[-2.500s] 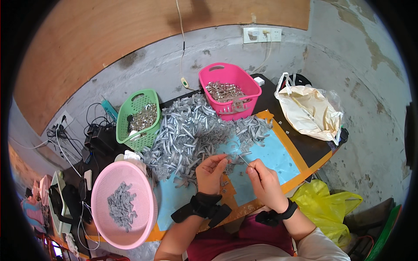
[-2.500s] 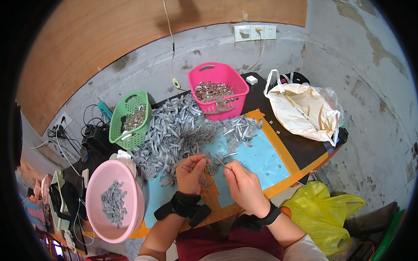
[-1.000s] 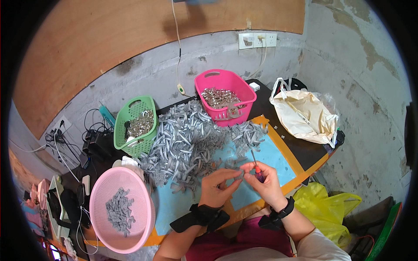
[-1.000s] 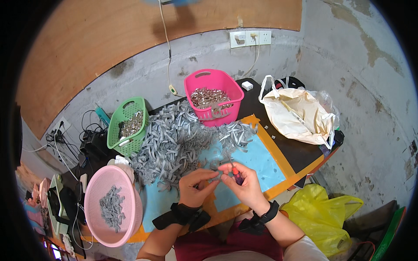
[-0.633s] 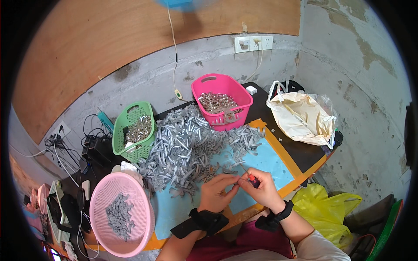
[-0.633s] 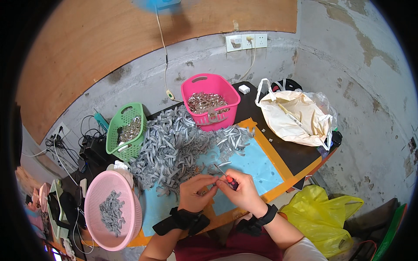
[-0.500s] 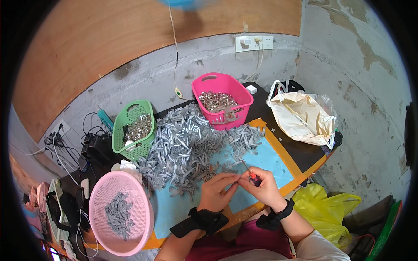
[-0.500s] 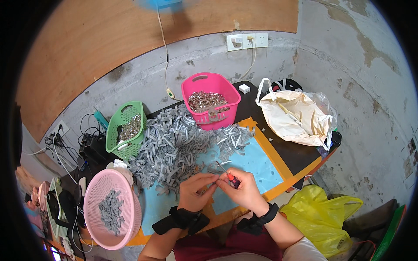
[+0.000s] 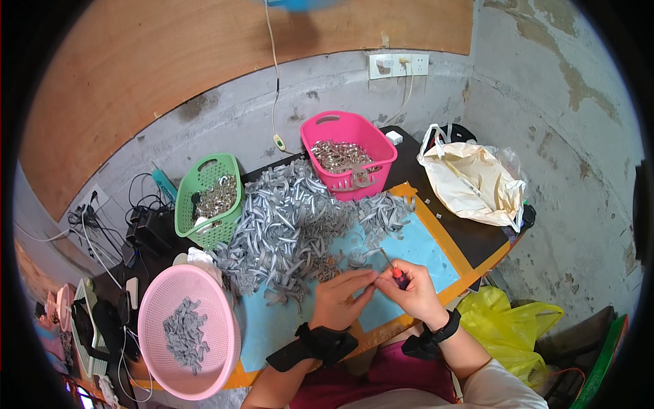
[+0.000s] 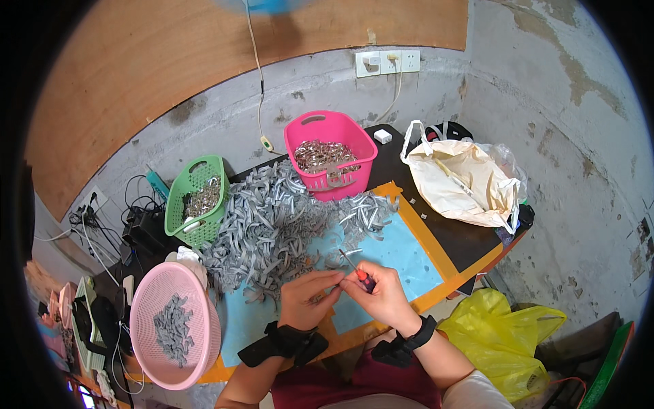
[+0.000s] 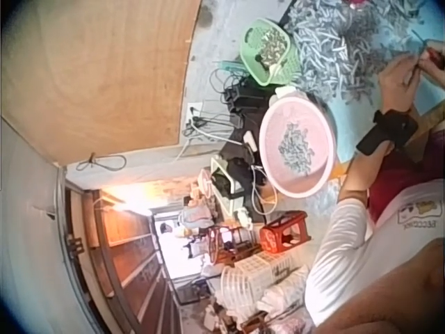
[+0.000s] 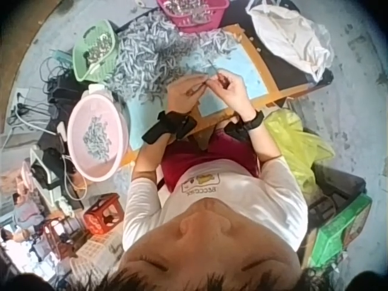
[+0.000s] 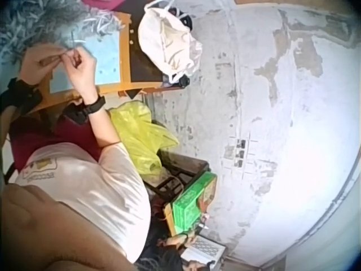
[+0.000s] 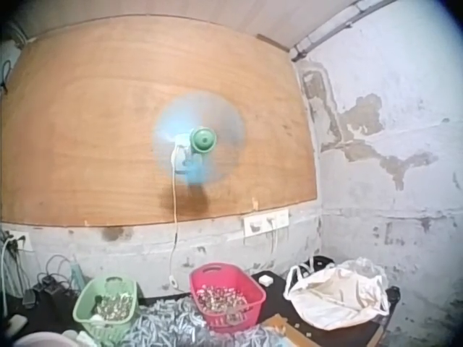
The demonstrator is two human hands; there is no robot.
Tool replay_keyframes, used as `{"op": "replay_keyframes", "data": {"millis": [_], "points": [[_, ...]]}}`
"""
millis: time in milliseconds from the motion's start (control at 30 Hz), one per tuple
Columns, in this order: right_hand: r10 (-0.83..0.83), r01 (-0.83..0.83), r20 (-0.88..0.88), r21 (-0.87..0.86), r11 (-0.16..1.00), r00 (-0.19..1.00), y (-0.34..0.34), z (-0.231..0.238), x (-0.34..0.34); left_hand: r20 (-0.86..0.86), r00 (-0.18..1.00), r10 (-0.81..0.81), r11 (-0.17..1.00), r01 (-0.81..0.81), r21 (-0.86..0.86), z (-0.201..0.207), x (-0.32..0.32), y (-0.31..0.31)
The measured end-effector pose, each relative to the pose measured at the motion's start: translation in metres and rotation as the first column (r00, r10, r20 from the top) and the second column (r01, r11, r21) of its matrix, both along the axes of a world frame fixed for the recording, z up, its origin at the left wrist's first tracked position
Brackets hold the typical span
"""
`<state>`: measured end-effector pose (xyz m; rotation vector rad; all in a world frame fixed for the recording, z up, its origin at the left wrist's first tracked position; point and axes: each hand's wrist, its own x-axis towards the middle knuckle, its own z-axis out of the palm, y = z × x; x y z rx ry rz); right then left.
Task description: The person gathers small grey components into a pink basket, then picks up a component and a metal clip. They join the component and clip together using a small tool and place the assembled unit onto the table.
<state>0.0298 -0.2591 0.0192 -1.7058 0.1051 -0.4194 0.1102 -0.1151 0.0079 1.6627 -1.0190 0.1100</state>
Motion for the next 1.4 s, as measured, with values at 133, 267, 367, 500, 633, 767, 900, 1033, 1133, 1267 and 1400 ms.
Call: {"op": "replay_keyframes", "data": {"millis": [133, 267, 367, 500, 633, 767, 900, 1033, 1133, 1267, 1400], "points": [[0.016, -0.016, 0.006, 0.050, 0.999, 1.000, -0.001, 0.001, -0.001, -0.012, 1.000, 0.019, 0.999, -0.020, -0.036, -0.002, -0.001, -0.002], [0.010, -0.010, -0.005, 0.067, 0.998, 1.000, -0.003, -0.004, -0.001, -0.023, 0.999, 0.039, 0.997, -0.041, -0.060, 0.002, -0.003, -0.004], [0.022, -0.022, -0.008, 0.068, 0.997, 1.000, -0.003, -0.003, -0.001, -0.016, 0.999, 0.049, 0.997, -0.050, -0.051, 0.003, -0.001, -0.001], [0.035, -0.038, 0.057, 0.071, 0.997, 0.998, -0.002, -0.006, 0.000, -0.627, 0.751, -0.208, 0.978, 0.179, -0.110, 0.002, 0.006, -0.001], [0.078, -0.081, 0.030, 0.113, 0.990, 0.996, 0.001, 0.000, 0.001, -0.638, 0.670, -0.379, 0.925, 0.246, -0.291, -0.011, 0.013, 0.001], [0.109, -0.111, 0.023, 0.158, 0.981, 0.994, -0.003, -0.002, 0.001, -0.635, 0.674, -0.378, 0.926, 0.260, -0.276, -0.003, 0.010, 0.000], [0.128, -0.106, -0.046, 0.321, 0.941, 0.991, -0.004, 0.003, 0.000, -0.561, 0.765, -0.316, 0.944, 0.198, -0.263, -0.004, 0.006, -0.005], [-0.070, 0.071, -0.099, 0.008, 0.997, 0.993, -0.039, -0.006, 0.007, -0.867, 0.446, -0.224, 0.967, -0.012, -0.256, -0.012, 0.021, -0.001], [-0.204, 0.176, -0.110, -0.223, 0.959, 0.973, -0.056, -0.019, 0.010, -0.887, 0.206, -0.413, 0.867, -0.210, -0.452, -0.019, 0.040, 0.009], [-0.331, 0.219, -0.122, -0.535, 0.816, 0.936, -0.052, -0.027, 0.015, -0.857, 0.235, -0.459, 0.767, -0.381, -0.516, -0.016, 0.047, 0.012], [-0.411, 0.223, -0.161, -0.639, 0.736, 0.897, -0.050, -0.027, 0.014, -0.854, 0.185, -0.486, 0.744, -0.426, -0.515, -0.021, 0.047, 0.015]]}}
